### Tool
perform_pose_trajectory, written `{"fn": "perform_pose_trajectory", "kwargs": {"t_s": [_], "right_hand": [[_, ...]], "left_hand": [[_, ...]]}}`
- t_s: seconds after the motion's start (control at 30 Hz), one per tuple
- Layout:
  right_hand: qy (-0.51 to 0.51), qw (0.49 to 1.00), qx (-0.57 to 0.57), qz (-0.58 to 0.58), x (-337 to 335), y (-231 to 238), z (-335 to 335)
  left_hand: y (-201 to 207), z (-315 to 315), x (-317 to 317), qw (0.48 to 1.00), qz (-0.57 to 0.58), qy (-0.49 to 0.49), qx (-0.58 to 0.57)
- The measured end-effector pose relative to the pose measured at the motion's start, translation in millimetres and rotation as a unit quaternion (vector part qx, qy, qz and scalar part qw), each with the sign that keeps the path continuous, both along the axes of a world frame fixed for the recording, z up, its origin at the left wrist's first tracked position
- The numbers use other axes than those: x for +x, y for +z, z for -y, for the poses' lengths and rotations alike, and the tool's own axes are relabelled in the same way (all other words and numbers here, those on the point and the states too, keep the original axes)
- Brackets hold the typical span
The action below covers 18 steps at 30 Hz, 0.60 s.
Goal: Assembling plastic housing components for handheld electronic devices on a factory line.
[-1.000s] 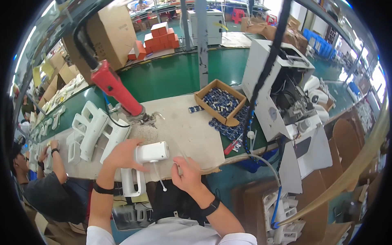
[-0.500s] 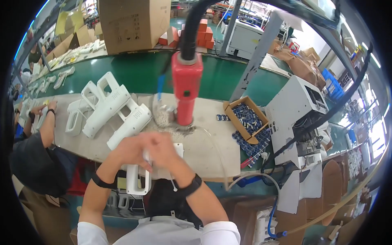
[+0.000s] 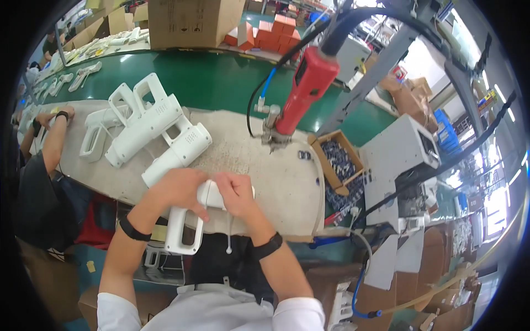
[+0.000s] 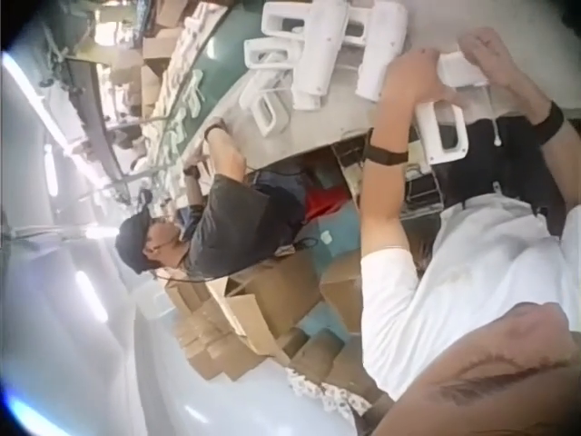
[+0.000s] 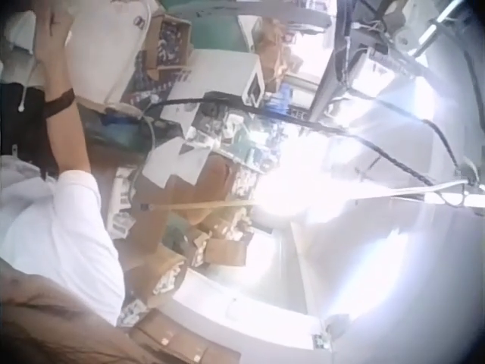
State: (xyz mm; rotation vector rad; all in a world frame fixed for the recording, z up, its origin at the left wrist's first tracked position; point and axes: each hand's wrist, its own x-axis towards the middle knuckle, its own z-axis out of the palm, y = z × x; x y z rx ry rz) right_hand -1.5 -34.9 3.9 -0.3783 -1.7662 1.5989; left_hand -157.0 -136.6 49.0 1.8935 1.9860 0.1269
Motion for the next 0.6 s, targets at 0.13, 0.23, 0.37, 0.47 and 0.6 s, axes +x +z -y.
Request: {"fn": "perform_pose_trajectory", "kwargs": {"t_s": [0.13,0.23,0.37,0.47,0.6], "right_hand": [[-0.007,0.998,-0.001,0.070,6,7,-9],[-0.051,0.998,0.024,0.022,28,53,10],[-0.275,0.862,0.414,-0.103,56,125,24],[-0.467,0.767,0.420,-0.130,17,151,-3],[-0.313,0.931,0.187,-0.031,5,156,-27]], "left_hand": [[4,-7,-1,0.999,0.005,0.008,-0.032],[6,-8,1,0.998,0.003,0.008,-0.056],[-4,-13,21,0.996,0.021,-0.051,0.069],[-18,-37,46,0.985,0.066,-0.086,0.135],[-12,-55,59,0.998,0.023,-0.043,0.038]]}}
